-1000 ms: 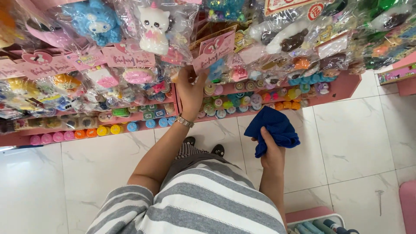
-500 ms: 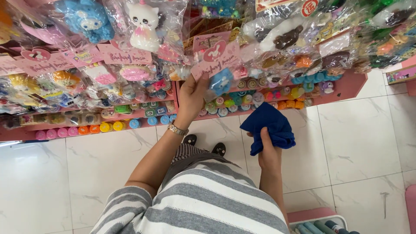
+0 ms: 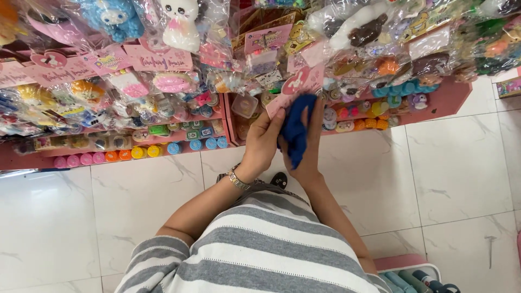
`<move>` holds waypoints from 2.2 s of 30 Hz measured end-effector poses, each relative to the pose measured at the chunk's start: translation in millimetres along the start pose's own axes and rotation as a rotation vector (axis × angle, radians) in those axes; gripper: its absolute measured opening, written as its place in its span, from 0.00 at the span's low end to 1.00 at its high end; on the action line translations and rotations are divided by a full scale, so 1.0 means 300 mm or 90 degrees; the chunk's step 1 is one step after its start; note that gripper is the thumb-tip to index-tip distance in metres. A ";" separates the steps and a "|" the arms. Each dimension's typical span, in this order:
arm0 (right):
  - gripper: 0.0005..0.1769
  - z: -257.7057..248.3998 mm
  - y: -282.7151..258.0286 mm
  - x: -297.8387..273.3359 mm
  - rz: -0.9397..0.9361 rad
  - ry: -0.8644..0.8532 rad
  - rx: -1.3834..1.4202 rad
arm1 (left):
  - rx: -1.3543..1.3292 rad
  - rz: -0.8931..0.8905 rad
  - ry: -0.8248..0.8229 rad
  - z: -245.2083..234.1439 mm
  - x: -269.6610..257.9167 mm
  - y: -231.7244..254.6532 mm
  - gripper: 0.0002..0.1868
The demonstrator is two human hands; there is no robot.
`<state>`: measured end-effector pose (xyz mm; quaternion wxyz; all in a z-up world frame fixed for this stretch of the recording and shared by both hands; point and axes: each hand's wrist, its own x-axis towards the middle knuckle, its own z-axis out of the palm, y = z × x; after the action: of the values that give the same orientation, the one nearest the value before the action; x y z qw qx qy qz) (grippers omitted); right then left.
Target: The recorder is cleaning and dusting various items on retail shelves using a blue cloth.
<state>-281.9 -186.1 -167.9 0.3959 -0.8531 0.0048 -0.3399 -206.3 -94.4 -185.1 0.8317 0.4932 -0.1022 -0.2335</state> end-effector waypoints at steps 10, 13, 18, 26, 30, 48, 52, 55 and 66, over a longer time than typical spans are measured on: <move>0.35 -0.175 0.386 -0.135 0.590 0.132 0.925 | 0.051 -0.200 -0.139 -0.093 0.007 -0.040 0.15; 0.39 -0.104 0.322 -0.201 0.404 0.036 0.843 | 0.066 -0.136 -0.047 -0.092 0.014 -0.076 0.13; 0.38 -0.023 0.162 -0.147 0.533 0.128 0.686 | 0.113 -0.023 0.050 -0.135 0.045 -0.089 0.12; 0.21 -0.015 0.122 -0.163 0.532 0.132 0.579 | 0.142 0.123 0.121 -0.157 0.104 0.040 0.12; 0.13 -0.016 0.144 -0.185 0.551 0.183 0.582 | 0.185 0.141 0.154 -0.170 0.157 0.074 0.13; 0.15 -0.055 0.169 -0.254 0.564 0.209 0.574 | 0.138 0.168 0.127 -0.194 0.264 0.110 0.12; 0.15 -0.076 0.155 -0.256 0.575 0.214 0.567 | 0.172 0.168 0.127 -0.228 0.292 0.081 0.13; 0.13 -0.089 0.149 -0.266 0.579 0.225 0.563 | 0.178 0.171 0.134 -0.216 0.314 0.086 0.13; 0.15 -0.159 0.200 -0.327 0.580 0.256 0.561 | 0.571 0.527 0.273 -0.144 0.252 0.021 0.30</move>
<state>-369.5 -232.0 -243.3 0.8030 -0.4440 0.2993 -0.2616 -121.5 -95.5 -205.4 0.5684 0.7480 -0.2032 0.2758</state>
